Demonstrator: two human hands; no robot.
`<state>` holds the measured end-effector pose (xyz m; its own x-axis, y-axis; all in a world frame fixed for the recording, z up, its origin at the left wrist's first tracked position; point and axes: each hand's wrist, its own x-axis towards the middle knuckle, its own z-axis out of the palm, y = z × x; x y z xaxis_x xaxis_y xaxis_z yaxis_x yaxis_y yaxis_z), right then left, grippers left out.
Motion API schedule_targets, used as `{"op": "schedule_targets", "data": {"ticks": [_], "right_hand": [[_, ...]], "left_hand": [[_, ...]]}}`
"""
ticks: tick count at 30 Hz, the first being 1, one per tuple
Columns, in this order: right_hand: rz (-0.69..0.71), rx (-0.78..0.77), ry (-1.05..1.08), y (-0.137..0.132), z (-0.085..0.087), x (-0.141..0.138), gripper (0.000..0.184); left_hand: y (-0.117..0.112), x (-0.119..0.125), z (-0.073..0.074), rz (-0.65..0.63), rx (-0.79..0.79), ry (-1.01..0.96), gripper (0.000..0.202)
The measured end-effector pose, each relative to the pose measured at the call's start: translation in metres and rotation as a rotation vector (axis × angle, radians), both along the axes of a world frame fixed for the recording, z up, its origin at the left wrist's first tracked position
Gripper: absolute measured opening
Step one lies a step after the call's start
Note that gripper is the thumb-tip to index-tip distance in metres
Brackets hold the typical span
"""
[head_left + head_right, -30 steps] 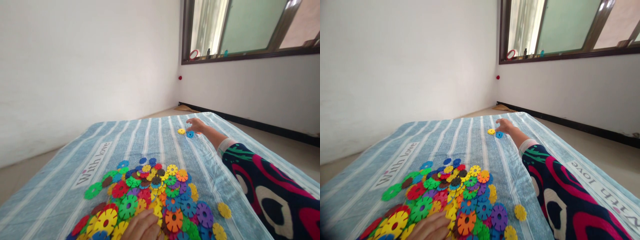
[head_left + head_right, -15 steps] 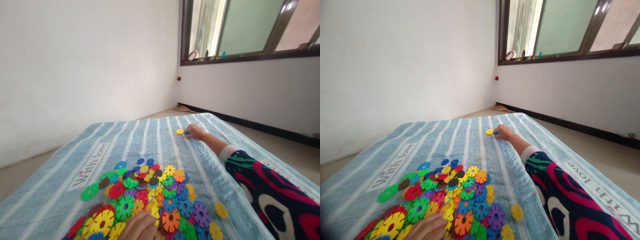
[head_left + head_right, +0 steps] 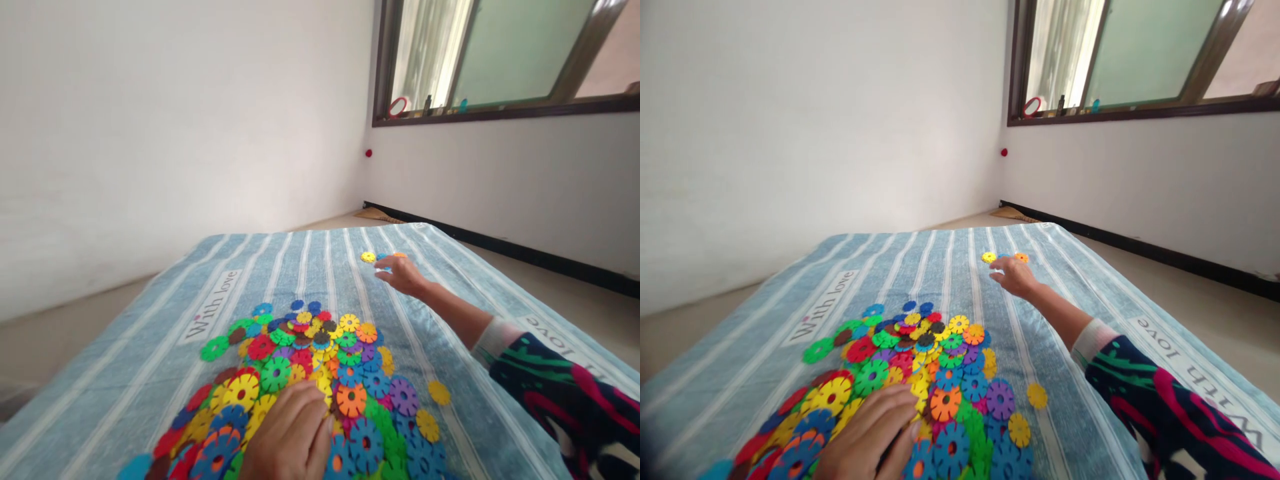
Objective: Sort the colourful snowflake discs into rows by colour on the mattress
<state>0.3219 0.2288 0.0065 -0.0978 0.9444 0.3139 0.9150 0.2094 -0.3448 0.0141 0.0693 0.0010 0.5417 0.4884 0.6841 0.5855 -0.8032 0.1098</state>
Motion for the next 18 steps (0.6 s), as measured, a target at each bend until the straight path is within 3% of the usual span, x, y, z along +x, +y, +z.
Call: {"op": "schedule_targets", "data": {"ticks": [8, 18], "right_hand": [[0.249, -0.061, 0.254, -0.121, -0.015, -0.061, 0.015], [0.236, -0.075, 0.562, -0.190, -0.024, -0.077, 0.024]], "left_hand": [[-0.008, 0.008, 0.006, 0.060, -0.059, -0.001, 0.020], [-0.008, 0.008, 0.005, 0.075, -0.286, 0.166, 0.022]]}}
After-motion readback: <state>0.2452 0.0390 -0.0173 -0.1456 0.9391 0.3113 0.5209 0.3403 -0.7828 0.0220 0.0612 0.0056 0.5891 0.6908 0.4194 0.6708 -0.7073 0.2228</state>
